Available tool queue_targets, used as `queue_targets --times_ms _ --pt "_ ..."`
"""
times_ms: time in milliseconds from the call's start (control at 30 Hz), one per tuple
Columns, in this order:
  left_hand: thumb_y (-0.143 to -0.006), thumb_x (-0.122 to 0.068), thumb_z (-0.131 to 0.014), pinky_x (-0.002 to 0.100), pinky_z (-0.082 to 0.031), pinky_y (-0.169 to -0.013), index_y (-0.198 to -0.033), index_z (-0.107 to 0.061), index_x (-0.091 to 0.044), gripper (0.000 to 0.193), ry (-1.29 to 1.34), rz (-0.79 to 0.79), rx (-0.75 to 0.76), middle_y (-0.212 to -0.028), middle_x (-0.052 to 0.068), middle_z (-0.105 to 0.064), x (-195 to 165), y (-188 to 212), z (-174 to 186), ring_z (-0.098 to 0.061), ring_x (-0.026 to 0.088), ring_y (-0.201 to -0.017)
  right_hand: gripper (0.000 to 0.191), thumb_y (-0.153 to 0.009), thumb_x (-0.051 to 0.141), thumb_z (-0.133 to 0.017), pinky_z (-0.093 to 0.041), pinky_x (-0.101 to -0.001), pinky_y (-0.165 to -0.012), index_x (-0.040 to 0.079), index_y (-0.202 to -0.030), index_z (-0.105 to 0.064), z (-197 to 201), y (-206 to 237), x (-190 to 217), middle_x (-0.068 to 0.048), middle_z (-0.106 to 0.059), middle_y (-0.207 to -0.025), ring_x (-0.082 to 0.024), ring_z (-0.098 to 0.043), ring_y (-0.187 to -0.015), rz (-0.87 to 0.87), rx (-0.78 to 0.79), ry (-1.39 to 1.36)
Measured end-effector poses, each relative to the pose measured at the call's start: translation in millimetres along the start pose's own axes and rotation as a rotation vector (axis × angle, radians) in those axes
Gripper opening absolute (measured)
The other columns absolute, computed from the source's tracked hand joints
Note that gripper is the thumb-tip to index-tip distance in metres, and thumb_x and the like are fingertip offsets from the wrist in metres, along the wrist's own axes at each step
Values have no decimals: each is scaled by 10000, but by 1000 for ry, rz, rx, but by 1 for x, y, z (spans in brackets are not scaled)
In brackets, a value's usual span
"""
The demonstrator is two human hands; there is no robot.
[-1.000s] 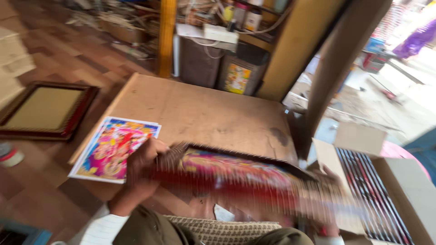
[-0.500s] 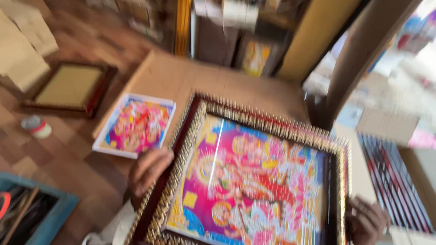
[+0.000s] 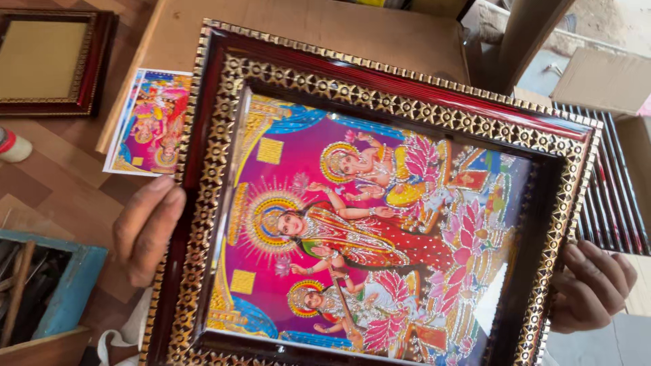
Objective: The person assembles a framed religious print at a low workbench. They place a white backing paper into an empty black frame, then work on the back of a completed framed print, using a small hand tool to press fasteners into the frame's rear board to secure the backing.
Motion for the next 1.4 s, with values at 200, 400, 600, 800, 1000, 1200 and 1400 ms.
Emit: queue_targets --times_ms 200,400,600,800,1000,1200,1400 --pt "-979 112 -699 418 -543 -1135 -1342 -581 103 381 8 19 107 -1419 267 -536 11 14 -3 -600 357 -1315 217 -1024 196 -622 -509 -520 -840 63 -880 -528 2 14 8 -218 -715 -857 -391 -720 -840 -101 -17 55" --pt "-934 3 -672 437 -542 -1071 -1215 -648 116 304 1 22 -74 -1269 273 -651 -11 -24 -8 -641 330 -1237 239 -1015 199 -657 -549 -460 -926 11 -1003 -510 -13 17 3 -234 -715 -928 -351 -727 -974 -212 2 -50" --pt "-854 -128 -758 368 -550 -950 -1095 -684 48 307 226 311 -284 -1115 161 -699 -9 -48 -35 -681 281 -1050 292 -938 130 -800 -552 -350 -998 103 -1129 -582 -62 5 -9 -109 -699 -1085 -232 -684 -1083 -920 186 -498" --pt "-876 -122 -811 249 -515 -702 -996 -723 2 193 669 837 -187 -877 21 -726 49 -30 -138 -635 68 -787 363 -805 51 -879 -511 -220 -727 -39 -1109 -701 -157 28 -10 -28 -699 -920 -86 -618 -808 -1480 242 -487" --pt "-788 -180 -823 291 -553 -710 -999 -763 -12 276 517 1080 -66 -876 56 -779 113 2 -230 -700 128 -761 309 -740 119 -930 -464 -234 -593 -33 -929 -738 -247 85 -16 -6 -676 -780 -62 -547 -661 -1659 621 -342" --pt "-783 -250 -842 395 -557 -758 -1016 -754 -10 346 227 1122 107 -927 169 -773 143 25 -260 -745 315 -834 260 -754 132 -915 -436 -248 -558 -12 -876 -736 -289 130 -17 20 -678 -770 -56 -535 -638 -1738 727 -403" --pt "-790 -313 -871 468 -544 -822 -1135 -708 57 532 6 1043 158 -1014 259 -728 162 41 -271 -703 420 -948 227 -783 124 -902 -417 -249 -554 0 -875 -736 -310 153 -24 30 -644 -747 -58 -507 -636 -1625 805 -408"
Point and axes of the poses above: each hand's wrist, its own y-axis away from the middle knuckle, its own z-axis out of the back of the hand, x = y × z, the point moved 5 cm from there along -y, towards the middle knuckle
